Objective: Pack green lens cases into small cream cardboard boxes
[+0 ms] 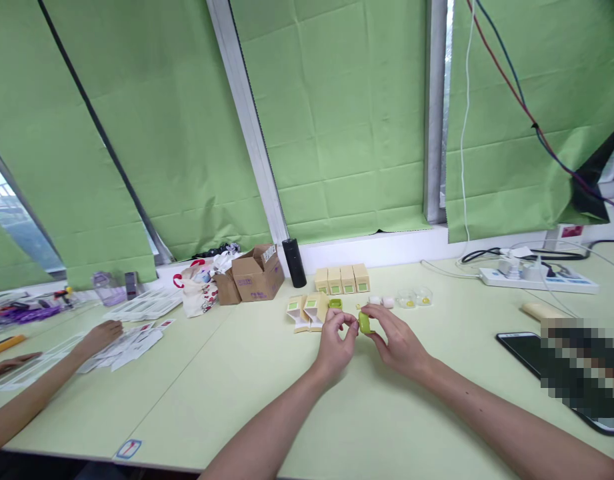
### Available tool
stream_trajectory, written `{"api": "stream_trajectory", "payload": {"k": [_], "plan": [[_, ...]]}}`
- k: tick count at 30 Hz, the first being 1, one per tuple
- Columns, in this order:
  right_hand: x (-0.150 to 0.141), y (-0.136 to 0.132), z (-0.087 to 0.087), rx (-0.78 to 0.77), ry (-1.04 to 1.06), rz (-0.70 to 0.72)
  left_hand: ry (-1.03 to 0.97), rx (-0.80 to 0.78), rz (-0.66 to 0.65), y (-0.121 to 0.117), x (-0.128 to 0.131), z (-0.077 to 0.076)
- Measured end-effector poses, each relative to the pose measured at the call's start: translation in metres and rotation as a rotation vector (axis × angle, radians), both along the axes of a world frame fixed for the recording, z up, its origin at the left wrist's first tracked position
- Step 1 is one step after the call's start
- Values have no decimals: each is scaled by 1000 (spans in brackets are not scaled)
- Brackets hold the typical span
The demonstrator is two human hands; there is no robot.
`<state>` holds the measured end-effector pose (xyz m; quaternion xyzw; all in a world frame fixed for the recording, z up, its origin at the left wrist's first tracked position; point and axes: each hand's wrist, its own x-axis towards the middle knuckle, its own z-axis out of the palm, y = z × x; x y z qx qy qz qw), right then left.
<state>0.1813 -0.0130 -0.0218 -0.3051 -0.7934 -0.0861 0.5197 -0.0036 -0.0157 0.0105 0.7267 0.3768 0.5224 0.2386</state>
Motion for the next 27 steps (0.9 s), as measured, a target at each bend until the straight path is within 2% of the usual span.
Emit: {"api": "stream_trajectory", "payload": {"k": [27], "plan": [[0, 2, -1, -18, 12, -8, -8, -5, 24, 1, -1, 1]]}}
